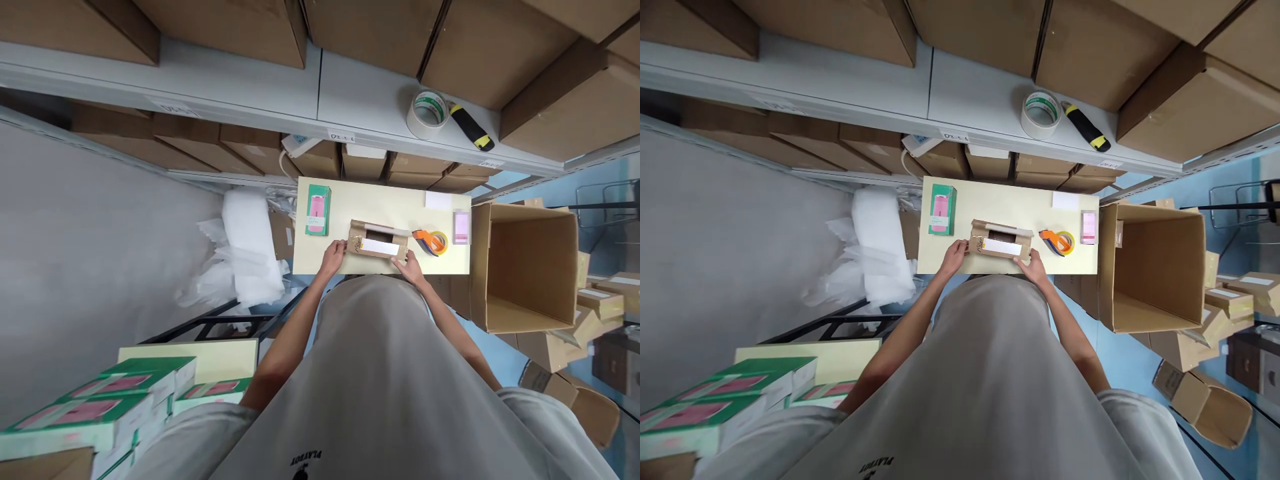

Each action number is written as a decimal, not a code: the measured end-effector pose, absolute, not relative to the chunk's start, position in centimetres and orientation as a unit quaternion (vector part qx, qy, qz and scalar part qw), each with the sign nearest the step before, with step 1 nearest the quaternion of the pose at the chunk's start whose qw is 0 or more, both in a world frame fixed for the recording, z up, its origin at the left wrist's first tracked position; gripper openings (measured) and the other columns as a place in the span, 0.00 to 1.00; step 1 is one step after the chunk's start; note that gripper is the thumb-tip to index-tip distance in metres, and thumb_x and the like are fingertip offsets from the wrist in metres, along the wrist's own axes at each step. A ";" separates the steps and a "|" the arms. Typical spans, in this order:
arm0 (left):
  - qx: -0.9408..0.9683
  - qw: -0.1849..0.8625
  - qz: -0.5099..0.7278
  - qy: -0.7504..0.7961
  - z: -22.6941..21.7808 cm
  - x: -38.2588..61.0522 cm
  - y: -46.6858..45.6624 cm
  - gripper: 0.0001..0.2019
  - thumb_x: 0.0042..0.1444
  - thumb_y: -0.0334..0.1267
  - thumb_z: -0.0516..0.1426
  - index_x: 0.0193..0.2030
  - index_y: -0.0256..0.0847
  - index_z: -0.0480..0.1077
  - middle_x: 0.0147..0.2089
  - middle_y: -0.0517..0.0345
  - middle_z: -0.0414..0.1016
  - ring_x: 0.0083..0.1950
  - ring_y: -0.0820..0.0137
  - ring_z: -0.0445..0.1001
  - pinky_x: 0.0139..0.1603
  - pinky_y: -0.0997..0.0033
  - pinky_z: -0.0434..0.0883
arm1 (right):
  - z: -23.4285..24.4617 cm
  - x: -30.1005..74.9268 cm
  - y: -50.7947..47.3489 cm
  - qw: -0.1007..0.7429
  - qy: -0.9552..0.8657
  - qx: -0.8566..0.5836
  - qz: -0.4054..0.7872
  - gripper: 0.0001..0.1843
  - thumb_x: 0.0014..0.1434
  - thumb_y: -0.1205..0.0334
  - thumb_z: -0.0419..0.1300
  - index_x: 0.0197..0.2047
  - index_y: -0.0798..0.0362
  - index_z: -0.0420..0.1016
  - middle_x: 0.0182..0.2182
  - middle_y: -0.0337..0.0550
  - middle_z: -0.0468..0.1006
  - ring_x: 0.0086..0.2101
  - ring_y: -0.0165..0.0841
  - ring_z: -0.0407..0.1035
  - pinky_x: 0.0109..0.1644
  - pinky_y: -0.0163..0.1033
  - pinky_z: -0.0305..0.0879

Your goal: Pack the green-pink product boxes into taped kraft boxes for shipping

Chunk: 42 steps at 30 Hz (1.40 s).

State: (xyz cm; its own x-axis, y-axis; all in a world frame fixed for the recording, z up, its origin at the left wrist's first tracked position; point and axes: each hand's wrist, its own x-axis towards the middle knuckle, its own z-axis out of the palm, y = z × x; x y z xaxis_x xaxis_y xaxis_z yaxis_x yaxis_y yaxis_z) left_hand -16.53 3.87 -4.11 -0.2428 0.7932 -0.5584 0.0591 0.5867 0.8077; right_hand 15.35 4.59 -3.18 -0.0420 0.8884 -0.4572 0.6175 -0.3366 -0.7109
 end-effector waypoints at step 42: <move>0.600 0.372 0.245 0.664 1.5 -12.3 2.2 0.25 0.70 0.36 0.60 0.72 0.45 0.76 0.93 0.45 0.43 0.78 0.32 0.69 0.76 0.26 0.69 | -0.7 16.3 5.5 0.215 -0.552 -0.746 0.303 0.38 0.68 0.44 0.63 0.73 0.52 0.62 0.64 0.65 0.79 0.50 0.49 0.81 0.59 0.56 0.79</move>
State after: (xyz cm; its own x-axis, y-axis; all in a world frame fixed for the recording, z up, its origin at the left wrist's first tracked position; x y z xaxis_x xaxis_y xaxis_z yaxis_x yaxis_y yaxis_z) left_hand -12.28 2.19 1.52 -0.0030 0.9797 -0.2003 0.6152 0.1597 0.7721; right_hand 16.32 5.54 -0.70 0.2064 0.9546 -0.2146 0.6949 -0.2974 -0.6547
